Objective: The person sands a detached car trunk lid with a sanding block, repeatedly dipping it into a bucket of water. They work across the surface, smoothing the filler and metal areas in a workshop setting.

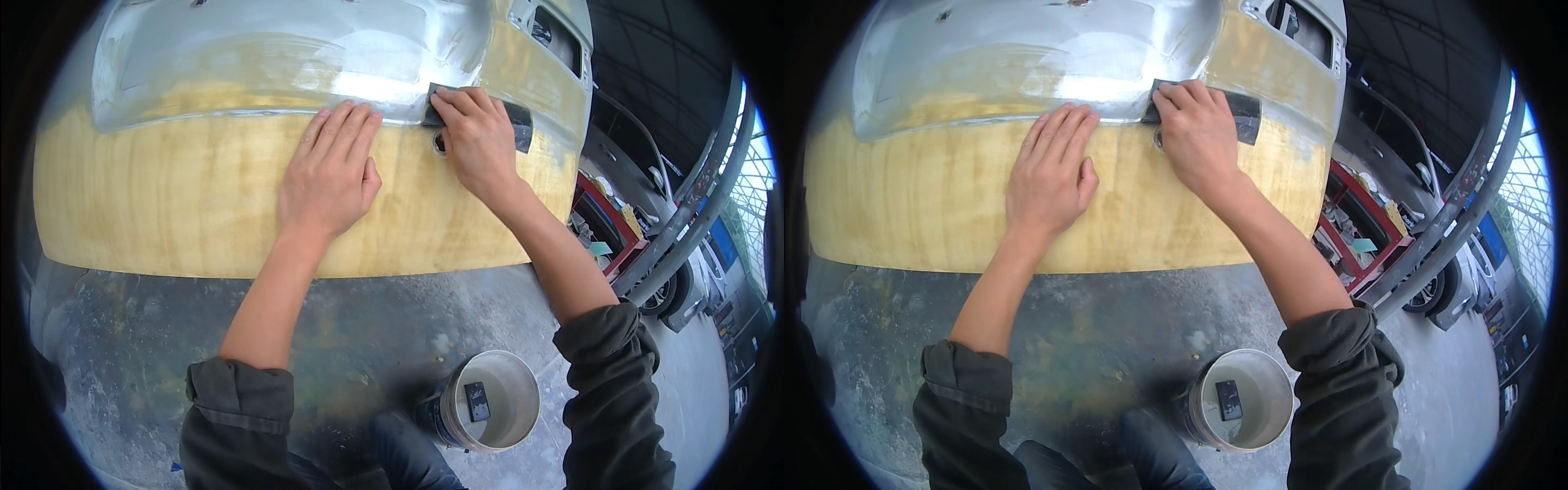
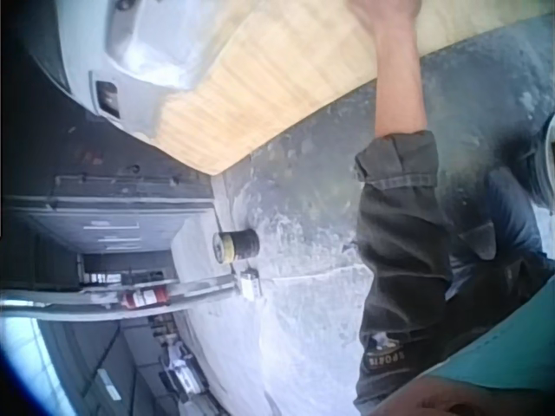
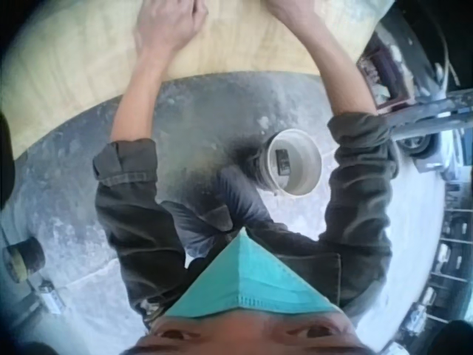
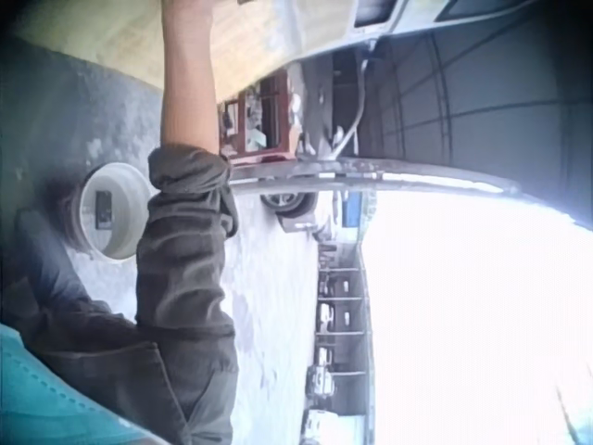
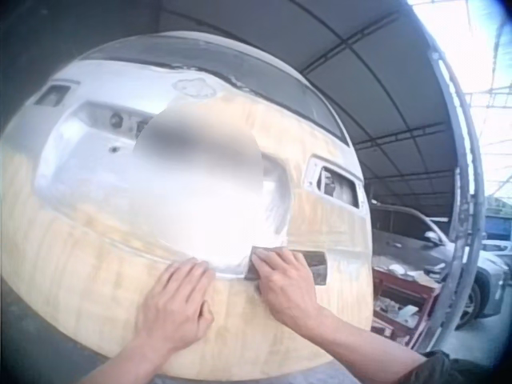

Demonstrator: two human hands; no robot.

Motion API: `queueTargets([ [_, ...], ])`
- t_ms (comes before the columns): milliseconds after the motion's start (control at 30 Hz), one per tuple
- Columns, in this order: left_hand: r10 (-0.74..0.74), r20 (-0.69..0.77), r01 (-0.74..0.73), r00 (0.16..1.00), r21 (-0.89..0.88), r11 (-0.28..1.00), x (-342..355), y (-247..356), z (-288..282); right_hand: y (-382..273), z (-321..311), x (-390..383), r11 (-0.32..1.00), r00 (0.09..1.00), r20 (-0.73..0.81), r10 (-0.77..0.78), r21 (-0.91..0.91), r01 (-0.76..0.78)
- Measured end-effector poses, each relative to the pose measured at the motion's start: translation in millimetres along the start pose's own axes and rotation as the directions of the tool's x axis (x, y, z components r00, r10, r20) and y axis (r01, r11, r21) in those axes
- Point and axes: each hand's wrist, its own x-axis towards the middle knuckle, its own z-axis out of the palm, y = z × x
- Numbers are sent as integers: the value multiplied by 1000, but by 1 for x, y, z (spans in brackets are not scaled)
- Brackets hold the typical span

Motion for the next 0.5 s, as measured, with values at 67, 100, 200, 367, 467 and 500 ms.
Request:
queueTargets([
  [67,-1,8,1,1000,22,1000,-2,-5,-3,-28,-2,7,987,995,42,91,131,-96],
  [100,-3,8,2,1000,18,1000,-2,-5,-2,-40,-4,8,947,988,75,134,283,-150],
  [200,1,4,-1,1000,1,1000,0,-2,-2,-23,-6,5,977,999,-11,-36,210,38],
  [367,20,4,-20,1000,29,999,0,-4,-3,-19,1,12,999,997,-73,-27,-45,24],
  [467,12,3,-12,1000,2,1000,0,-6,-5,-11,-4,13,984,992,-22,-124,130,126],
  [500,15,3,-15,1000,-11,1000,0,-3,-3,8,-6,8,969,981,-26,-191,158,193],
])
